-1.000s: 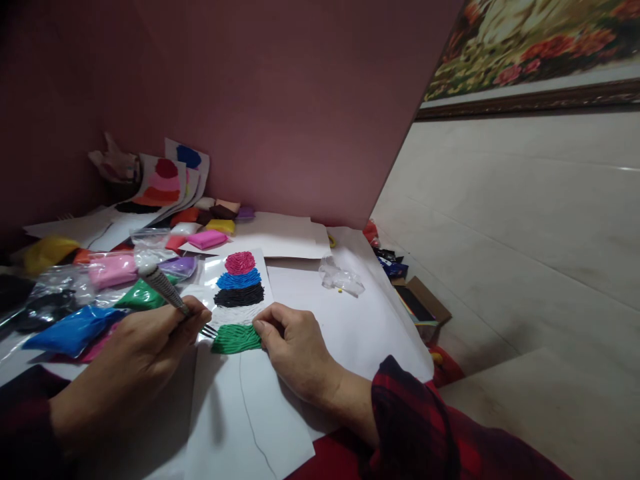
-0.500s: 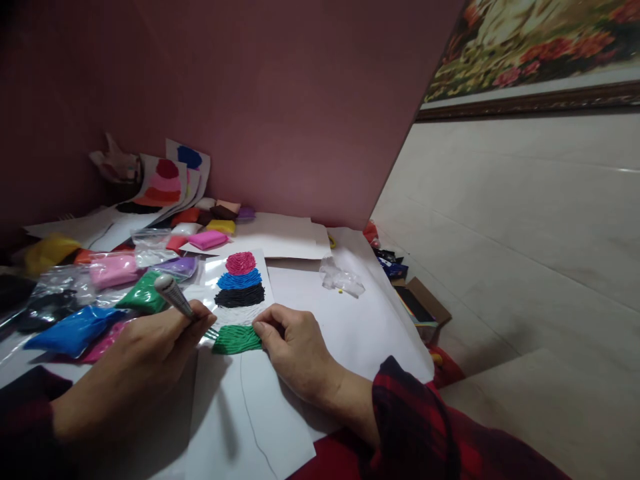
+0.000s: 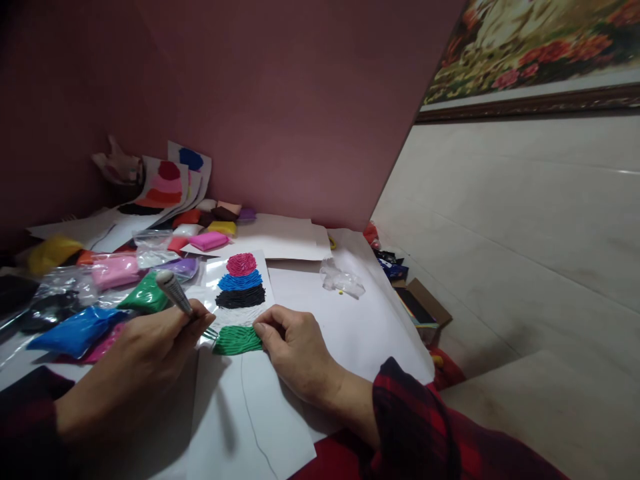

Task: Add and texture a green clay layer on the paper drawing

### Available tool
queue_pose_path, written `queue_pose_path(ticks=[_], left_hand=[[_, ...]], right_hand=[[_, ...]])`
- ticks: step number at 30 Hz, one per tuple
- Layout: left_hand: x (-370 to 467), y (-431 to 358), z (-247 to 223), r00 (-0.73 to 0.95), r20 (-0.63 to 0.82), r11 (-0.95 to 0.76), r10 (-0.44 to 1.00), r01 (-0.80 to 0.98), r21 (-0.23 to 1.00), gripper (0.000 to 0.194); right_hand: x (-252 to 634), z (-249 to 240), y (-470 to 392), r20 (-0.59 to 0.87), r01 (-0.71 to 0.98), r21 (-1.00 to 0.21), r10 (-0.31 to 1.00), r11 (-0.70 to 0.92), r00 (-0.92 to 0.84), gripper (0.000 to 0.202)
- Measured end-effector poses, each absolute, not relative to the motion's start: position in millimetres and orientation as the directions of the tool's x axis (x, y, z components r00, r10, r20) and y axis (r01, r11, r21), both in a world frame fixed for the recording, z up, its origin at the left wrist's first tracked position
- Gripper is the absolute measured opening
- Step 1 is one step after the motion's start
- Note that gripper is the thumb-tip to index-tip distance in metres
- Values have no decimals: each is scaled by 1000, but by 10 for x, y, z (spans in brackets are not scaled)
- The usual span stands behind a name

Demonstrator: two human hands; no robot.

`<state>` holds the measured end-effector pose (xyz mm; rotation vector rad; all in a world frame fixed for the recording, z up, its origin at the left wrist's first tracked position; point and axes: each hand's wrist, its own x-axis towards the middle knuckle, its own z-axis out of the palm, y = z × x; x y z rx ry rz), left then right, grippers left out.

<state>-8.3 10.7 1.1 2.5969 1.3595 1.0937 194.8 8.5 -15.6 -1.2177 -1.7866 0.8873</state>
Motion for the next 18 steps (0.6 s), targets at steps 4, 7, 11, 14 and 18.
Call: queue_pose_path(ticks=[4,7,11,14,18], left_hand=[[-77,103,31,323,592,-599,739,717,357,31],[-65,94,37,271,585,-573,764,702,423,33],[-52,84,37,262,531,-545,806,678,492,33],[-52,84,38,231,524,-522,820,679,517,34],[-55,89,41,221,512,-510,830,673,536,33]], right_hand=[[1950,-159,91,204,381,-881,952,280,-227,15],[1949,-163,96,171,339,-911,963,235,-209,16],[1943,-156,100,156,318,-924,968,213,-195,16],[1939,-141,98,153,311,-927,969,208,-193,18],[1944,-139,102,151,307,-930,972,202,-183,19]])
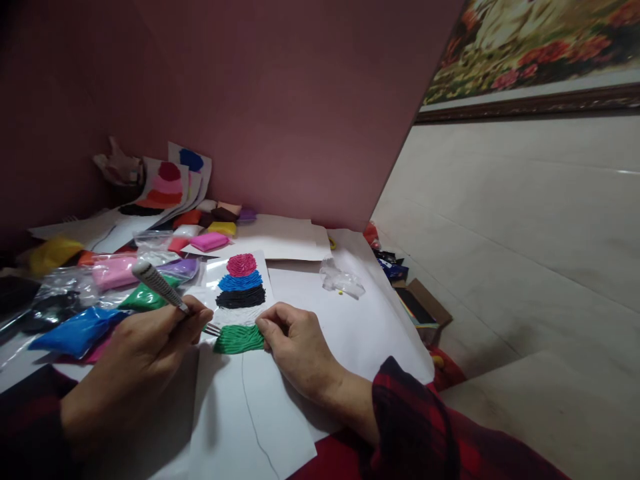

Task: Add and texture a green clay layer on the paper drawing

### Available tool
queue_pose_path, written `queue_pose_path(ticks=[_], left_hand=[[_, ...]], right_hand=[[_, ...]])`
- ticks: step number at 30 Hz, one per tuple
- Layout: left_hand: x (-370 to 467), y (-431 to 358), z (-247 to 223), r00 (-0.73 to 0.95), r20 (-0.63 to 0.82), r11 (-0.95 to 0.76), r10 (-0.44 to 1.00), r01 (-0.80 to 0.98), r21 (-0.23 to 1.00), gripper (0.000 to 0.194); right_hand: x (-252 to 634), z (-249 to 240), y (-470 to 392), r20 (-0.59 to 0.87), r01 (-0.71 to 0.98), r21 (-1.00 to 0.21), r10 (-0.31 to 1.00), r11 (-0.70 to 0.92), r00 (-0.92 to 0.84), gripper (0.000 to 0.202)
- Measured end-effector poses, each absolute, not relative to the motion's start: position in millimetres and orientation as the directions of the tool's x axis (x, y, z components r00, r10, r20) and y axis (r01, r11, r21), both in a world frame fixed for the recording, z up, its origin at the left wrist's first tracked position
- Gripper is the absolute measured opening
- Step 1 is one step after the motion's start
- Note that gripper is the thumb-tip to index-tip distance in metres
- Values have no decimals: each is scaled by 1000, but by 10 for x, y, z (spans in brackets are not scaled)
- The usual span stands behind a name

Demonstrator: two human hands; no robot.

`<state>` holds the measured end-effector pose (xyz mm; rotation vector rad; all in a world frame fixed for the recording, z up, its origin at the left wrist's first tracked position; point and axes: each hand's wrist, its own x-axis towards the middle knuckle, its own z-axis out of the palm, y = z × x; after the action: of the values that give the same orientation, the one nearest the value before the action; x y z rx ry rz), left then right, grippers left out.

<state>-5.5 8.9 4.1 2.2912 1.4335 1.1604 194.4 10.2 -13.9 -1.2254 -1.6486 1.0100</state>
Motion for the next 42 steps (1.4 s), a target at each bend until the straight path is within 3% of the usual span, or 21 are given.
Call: queue_pose_path(ticks=[13,20,29,42], left_hand=[[-55,78,43,217,497,-510,840,626,589,30],[-60,83,70,160,479,-465,863,625,628,31],[-41,91,26,199,382,-422,902,585,692,34],[-66,129,56,148,413,-405,899,643,650,34]], right_hand=[[1951,-167,172,98,56,-993,993,102,-63,23],[1930,-143,64,174,151,-969,975,194,-138,23],[1955,-131,32,284,370,-828,884,422,-373,35],[1965,-147,23,279,424,-785,869,451,-408,34]])
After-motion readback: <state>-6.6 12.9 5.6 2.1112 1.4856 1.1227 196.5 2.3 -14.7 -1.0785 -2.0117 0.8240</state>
